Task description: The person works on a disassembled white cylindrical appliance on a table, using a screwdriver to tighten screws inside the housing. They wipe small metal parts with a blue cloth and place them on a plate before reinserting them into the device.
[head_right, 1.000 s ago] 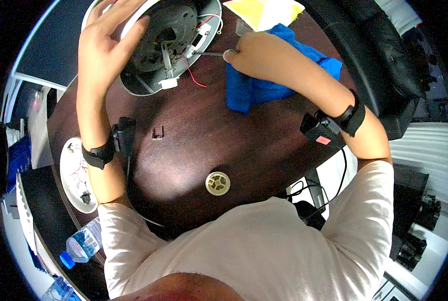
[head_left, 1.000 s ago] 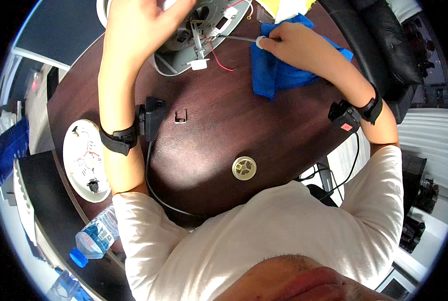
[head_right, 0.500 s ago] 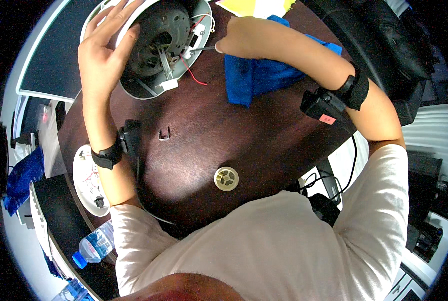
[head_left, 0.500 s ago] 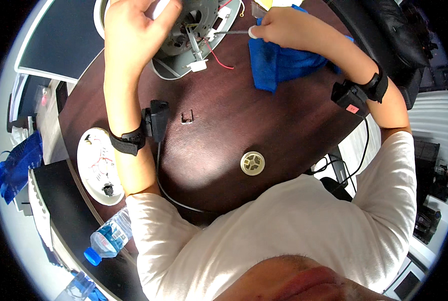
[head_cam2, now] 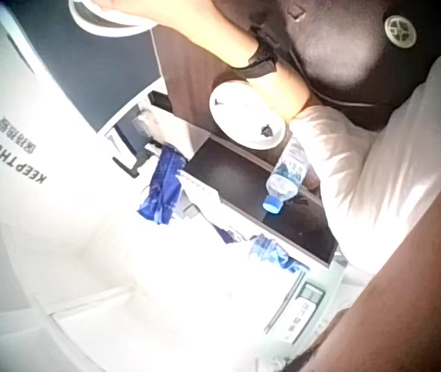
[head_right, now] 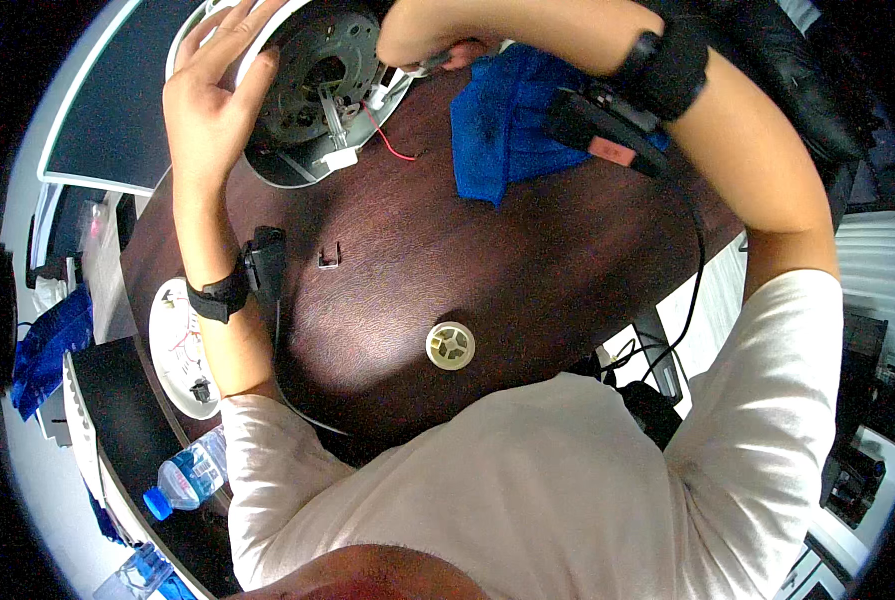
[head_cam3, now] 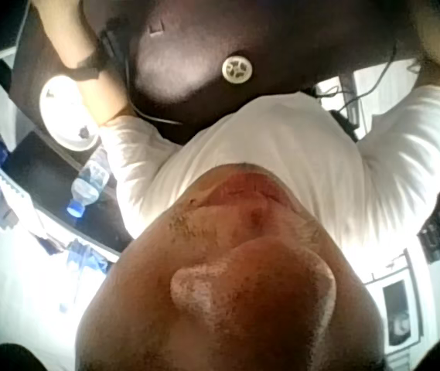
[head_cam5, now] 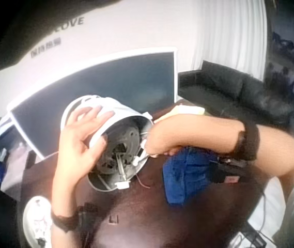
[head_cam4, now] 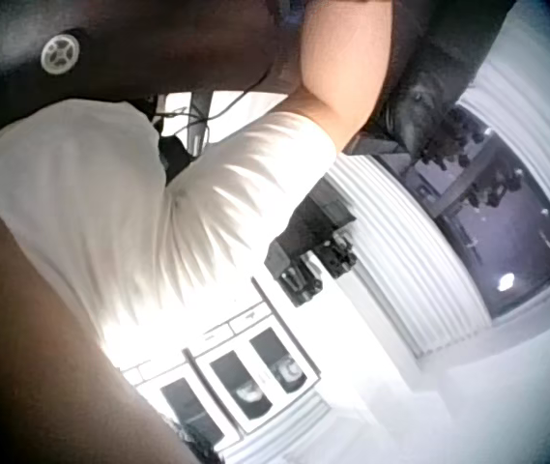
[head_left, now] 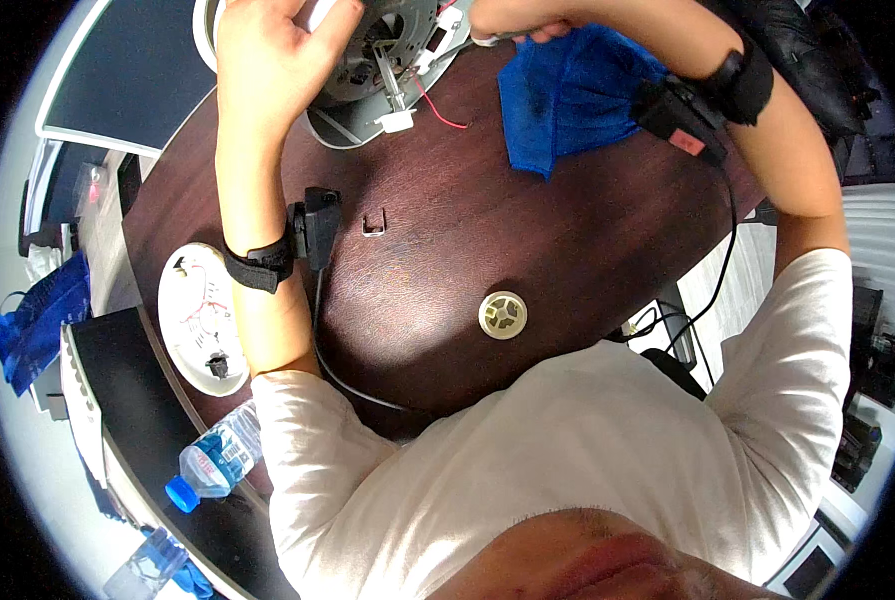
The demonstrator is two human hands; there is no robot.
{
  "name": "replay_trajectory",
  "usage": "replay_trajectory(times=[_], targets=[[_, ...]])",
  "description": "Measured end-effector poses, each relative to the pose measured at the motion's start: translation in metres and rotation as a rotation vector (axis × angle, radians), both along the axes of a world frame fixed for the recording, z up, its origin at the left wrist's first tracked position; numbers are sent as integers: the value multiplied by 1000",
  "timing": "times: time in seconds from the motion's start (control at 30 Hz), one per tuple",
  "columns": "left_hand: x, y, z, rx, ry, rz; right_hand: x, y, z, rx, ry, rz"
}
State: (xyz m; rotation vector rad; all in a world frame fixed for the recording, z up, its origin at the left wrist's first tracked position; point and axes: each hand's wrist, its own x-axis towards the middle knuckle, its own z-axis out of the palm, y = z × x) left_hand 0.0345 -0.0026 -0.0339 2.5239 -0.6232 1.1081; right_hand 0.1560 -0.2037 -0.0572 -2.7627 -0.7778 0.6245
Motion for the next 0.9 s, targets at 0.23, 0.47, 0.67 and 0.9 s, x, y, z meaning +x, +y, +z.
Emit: replay_trajectory(times=[0.23,0.47,0.67,0.9], targets=[[-1,-2,1,-26,15,36,-10,15,24,-147,30,69],[-3,-4,2,-43,36,56,-10,23,45,-282,39,161],[-4,-2,2,-32,33,37,-15,31,65,-410,35,253],[-3,-1,-1,-50,15,34,-22,11,83,-484,-32,373]])
